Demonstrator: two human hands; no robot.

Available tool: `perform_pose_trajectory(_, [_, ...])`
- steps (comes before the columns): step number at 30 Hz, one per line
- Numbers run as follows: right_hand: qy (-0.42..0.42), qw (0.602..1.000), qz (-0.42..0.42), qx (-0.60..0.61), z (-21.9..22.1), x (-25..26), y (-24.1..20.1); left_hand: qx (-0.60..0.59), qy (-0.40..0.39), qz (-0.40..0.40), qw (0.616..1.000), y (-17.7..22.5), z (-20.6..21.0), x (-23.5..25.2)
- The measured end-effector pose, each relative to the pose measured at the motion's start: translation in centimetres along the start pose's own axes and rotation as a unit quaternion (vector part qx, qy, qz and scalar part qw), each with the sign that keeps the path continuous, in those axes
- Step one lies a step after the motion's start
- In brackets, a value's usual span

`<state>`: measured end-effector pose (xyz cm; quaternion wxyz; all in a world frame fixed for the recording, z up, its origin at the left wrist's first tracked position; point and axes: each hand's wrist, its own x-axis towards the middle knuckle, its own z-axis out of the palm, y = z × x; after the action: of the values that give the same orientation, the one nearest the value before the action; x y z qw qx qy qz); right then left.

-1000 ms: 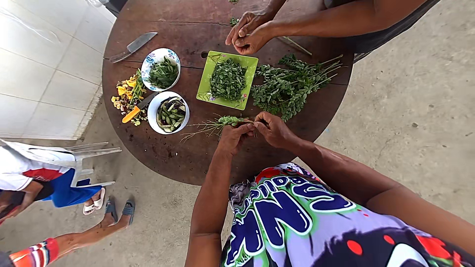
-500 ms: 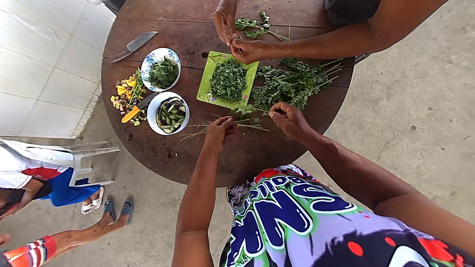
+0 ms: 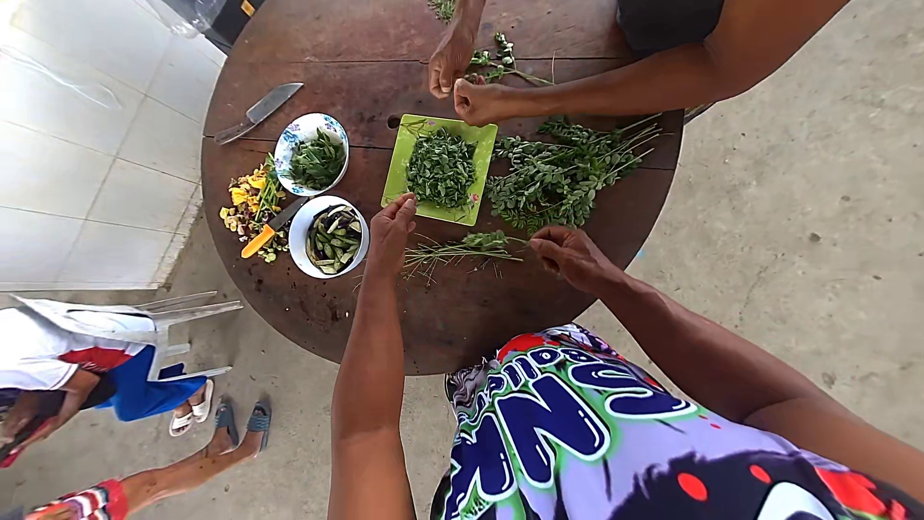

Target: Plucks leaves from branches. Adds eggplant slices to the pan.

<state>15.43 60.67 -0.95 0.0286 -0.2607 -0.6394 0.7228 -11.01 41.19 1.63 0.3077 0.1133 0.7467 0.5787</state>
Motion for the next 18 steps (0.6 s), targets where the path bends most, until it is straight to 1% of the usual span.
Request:
perform_pose_trajectory(2, [-0.033,0.999,-0.011,-0.042,0.5,0.6,-0.8,0.007,-0.068,0.055,0.996,0.3,0.3,-1.2])
perform_pose_trajectory(4, [-0.055,0.996,-0.02,-0.073,1.1,1.0,-1.6,0.048,-0.165,0.081,0.982,1.5,1.1,-3.0])
perform_pose_trajectory(6, [-0.075,0.992,-0.028,-0.101,1.7,1.2,-2.2,0.103,-0.27,0.085,0.954,2.9,2.5,-4.6])
perform_pose_trajectory(7, [-0.083,0.989,-0.033,-0.114,1.9,1.3,-2.4,0.131,-0.311,0.092,0.937,3.3,3.2,-5.0])
perform_pose_trajectory(8, [-0.093,0.987,-0.038,-0.126,2.0,1.3,-2.6,0.158,-0.335,0.101,0.923,3.5,3.8,-5.3])
perform_pose_trajectory(9, [-0.102,0.984,-0.044,-0.139,2.1,1.3,-2.8,0.172,-0.343,0.103,0.918,3.4,4.2,-5.5])
perform_pose_trajectory(10, [-0.109,0.981,-0.047,-0.15,2.2,1.3,-2.9,0.17,-0.34,0.096,0.92,3.3,4.6,-5.7])
perform_pose_trajectory(13, [-0.129,0.971,-0.051,-0.193,1.8,1.3,-3.1,0.123,-0.316,0.058,0.939,2.8,4.9,-6.1])
perform_pose_trajectory(16, [-0.144,0.96,-0.057,-0.232,1.0,1.0,-3.4,0.115,-0.278,0.04,0.953,2.2,4.5,-6.2])
perform_pose_trajectory(18, [-0.15,0.953,-0.068,-0.256,0.7,1.0,-3.7,0.102,-0.267,0.029,0.958,1.7,4.2,-6.3])
